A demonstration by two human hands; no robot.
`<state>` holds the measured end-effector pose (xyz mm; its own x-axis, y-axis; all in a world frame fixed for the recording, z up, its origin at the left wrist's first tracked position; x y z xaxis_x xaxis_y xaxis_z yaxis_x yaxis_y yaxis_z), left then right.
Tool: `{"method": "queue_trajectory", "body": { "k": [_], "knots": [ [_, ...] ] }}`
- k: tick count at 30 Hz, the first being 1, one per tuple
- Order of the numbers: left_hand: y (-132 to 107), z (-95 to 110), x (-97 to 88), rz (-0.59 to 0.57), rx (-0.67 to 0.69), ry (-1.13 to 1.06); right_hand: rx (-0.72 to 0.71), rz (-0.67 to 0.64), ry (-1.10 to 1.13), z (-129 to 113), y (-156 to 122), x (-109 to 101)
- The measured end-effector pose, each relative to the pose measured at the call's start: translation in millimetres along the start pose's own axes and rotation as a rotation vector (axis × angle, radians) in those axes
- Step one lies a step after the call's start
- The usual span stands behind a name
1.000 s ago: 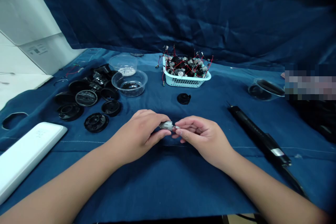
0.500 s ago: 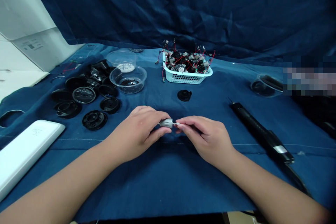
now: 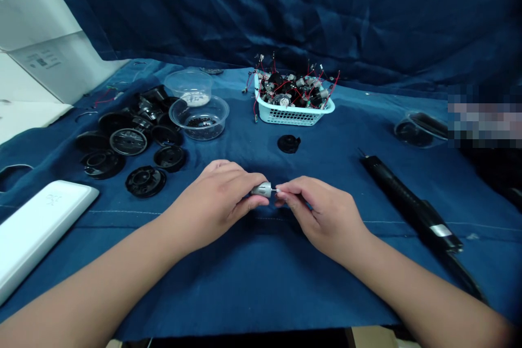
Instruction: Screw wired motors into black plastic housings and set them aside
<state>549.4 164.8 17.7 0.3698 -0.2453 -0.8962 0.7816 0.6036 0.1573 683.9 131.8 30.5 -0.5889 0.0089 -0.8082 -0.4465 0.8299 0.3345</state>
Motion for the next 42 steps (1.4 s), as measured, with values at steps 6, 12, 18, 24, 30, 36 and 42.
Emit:
{"method": "queue_trajectory", "body": {
  "k": [6, 12, 18, 24, 30, 36, 42],
  "knots": [
    [-1.5, 11.5, -5.2, 0.078, 0.106, 0.088, -0.011, -0.021, -0.002, -5.1, -4.7, 1.0],
    [-4.4, 20.3, -5.5, 0.112, 0.174, 0.202, 0.106, -0.101, 0.182, 2.9, -4.2, 4.1],
    [-6.1, 34.6, -11.0, 0.149, 0.24, 0.339, 0.442, -0.204, 0.588, 27.3, -13.6, 26.7],
    [-8.9, 39.9, -12.1, 0.137, 0.288, 0.359, 0.782, -0.34, 1.206, 36.6, -29.9, 65.3],
    [-3.8, 20.4, -9.4, 0.153, 0.186, 0.268, 0.641, -0.294, 0.98, 38.9, -13.7, 49.6],
    [-0.6, 6.2, -4.5, 0.076, 0.074, 0.112, 0.069, -0.166, 0.183, 8.2, 7.0, 12.2],
    [-0.1, 1.5, -4.7, 0.035, 0.017, 0.026, 0.0, -0.136, 0.137, 8.3, 6.0, 10.1]
  ]
}}
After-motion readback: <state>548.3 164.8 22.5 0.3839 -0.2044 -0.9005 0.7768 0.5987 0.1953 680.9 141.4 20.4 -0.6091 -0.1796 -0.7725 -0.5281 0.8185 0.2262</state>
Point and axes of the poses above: each hand's wrist, its own y-axis towards the middle knuckle, its own x-axis out of the palm, z = x × y, the point moved 10 cm from there along y, towards the middle knuckle, and after that the axes turned 7 degrees about -z, right-handed, at the moved point
